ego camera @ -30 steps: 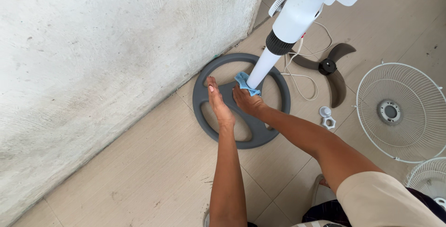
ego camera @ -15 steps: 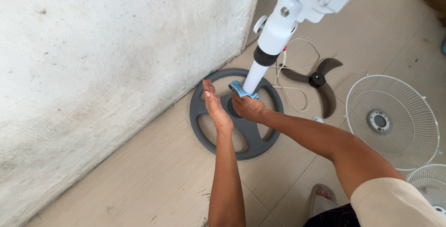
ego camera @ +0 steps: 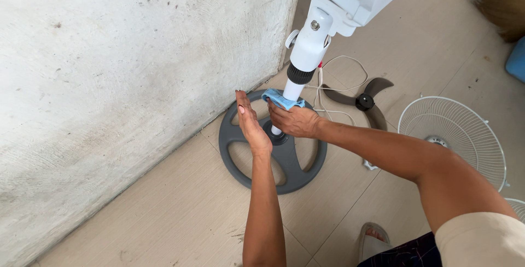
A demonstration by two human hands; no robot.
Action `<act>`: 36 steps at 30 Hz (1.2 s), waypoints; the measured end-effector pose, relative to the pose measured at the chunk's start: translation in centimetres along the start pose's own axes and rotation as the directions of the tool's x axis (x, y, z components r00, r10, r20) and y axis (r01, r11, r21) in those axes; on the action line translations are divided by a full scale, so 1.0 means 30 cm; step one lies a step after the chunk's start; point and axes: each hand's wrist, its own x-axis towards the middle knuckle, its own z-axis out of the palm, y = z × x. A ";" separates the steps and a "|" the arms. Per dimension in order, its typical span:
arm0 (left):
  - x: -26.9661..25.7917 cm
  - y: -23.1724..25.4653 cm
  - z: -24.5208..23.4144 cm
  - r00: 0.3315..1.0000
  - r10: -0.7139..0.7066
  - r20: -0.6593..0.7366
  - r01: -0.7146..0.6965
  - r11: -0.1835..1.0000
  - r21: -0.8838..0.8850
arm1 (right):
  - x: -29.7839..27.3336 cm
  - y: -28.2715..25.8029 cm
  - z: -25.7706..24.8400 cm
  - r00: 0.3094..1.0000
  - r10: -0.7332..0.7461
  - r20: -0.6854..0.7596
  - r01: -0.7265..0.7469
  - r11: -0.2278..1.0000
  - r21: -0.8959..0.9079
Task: The person wipes the white stand and grey base of a disassembled electric fan using a blue cloth. The fan blades and cages are visible on the floor nearby, but the person only cleans the base and stand.
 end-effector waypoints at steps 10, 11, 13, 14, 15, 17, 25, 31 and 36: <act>0.001 0.065 0.064 1.000 0.030 0.006 -0.030 0.999 0.045 | -0.027 0.156 -0.132 0.996 0.009 -0.086 -0.011 1.000 -0.026; 0.002 0.072 0.069 0.999 0.037 0.005 -0.037 0.999 0.039 | -0.029 0.174 -0.155 0.997 0.019 -0.081 -0.020 1.000 -0.018; 0.004 0.086 0.077 0.998 0.062 0.010 -0.062 0.998 0.015 | -0.034 0.218 -0.203 0.977 0.064 -0.201 -0.061 0.998 0.023; 0.006 0.093 0.082 0.997 0.080 0.015 -0.080 0.997 -0.005 | -0.037 0.241 -0.229 0.962 0.088 -0.260 -0.080 0.996 0.044; 0.009 0.099 0.088 0.995 0.098 0.019 -0.097 0.995 -0.025 | -0.039 0.262 -0.256 0.947 0.105 -0.303 -0.094 0.994 0.051; 0.007 0.114 0.096 0.995 0.101 0.023 -0.099 0.994 -0.051 | -0.039 0.292 -0.311 0.913 0.139 -0.384 -0.120 0.990 0.073; -0.006 0.196 0.164 0.981 0.180 0.068 -0.167 0.973 -0.160 | -0.026 0.476 -0.433 0.929 0.224 -0.294 -0.247 0.968 -0.044; -0.021 0.216 0.202 0.977 0.183 0.111 -0.164 0.973 -0.161 | -0.071 0.547 -0.471 0.889 0.353 -0.292 -0.387 0.919 -0.067; -0.027 0.213 0.211 0.977 0.167 0.129 -0.147 0.977 -0.156 | -0.078 0.521 -0.444 0.861 0.416 -0.293 -0.452 0.890 -0.065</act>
